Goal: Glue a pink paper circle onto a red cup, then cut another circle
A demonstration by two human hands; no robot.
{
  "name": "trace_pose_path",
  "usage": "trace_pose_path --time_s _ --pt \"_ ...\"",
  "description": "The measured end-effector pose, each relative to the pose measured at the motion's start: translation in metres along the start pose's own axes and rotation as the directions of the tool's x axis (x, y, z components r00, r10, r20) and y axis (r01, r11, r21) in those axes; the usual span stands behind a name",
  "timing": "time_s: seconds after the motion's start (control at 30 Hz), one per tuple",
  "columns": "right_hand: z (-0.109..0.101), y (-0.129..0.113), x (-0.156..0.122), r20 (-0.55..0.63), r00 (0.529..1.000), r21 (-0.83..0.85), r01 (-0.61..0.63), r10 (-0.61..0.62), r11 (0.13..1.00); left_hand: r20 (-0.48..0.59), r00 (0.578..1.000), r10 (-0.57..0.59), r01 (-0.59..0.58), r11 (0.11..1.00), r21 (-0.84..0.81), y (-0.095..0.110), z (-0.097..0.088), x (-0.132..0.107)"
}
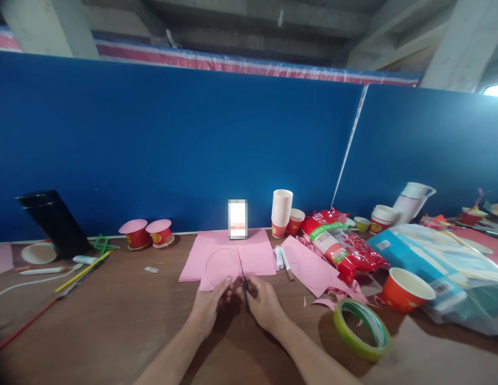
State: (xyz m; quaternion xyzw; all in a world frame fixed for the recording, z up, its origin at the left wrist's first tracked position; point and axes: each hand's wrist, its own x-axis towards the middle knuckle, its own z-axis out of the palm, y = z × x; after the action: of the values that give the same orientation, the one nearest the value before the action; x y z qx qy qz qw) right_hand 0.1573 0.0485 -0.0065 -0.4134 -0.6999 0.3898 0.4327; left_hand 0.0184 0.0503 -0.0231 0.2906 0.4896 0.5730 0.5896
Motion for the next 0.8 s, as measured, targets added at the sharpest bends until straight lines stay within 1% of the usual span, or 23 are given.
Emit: trace_pose_path --time_s 0.13,0.37,0.63,0.7,0.8 --pt "0.0004 0.0014 0.0001 -0.002 1.0 0.005 0.001 -0.001 1.0 -0.002 1.0 -0.029 0.029 1.0 -0.003 0.0007 0.0005 -0.0005" --pt "-0.001 0.0004 0.0001 0.004 1.0 0.001 0.002 -0.002 1.0 -0.009 1.0 0.006 -0.005 0.999 0.033 -0.0032 -0.0025 0.0019" --pt "-0.0017 -0.0022 0.0004 0.022 1.0 0.021 0.005 -0.006 1.0 0.023 1.0 0.014 -0.016 0.999 0.047 -0.003 -0.0023 0.0017" --pt "-0.0016 -0.0018 0.0004 0.018 1.0 0.019 0.005 -0.005 1.0 0.02 1.0 0.01 -0.011 0.998 0.06 -0.0019 -0.0016 0.0005" --pt "-0.0017 -0.0014 0.0003 0.019 1.0 0.018 0.008 -0.008 1.0 -0.001 0.999 0.042 -0.042 0.997 0.064 0.0006 -0.0007 -0.0013"
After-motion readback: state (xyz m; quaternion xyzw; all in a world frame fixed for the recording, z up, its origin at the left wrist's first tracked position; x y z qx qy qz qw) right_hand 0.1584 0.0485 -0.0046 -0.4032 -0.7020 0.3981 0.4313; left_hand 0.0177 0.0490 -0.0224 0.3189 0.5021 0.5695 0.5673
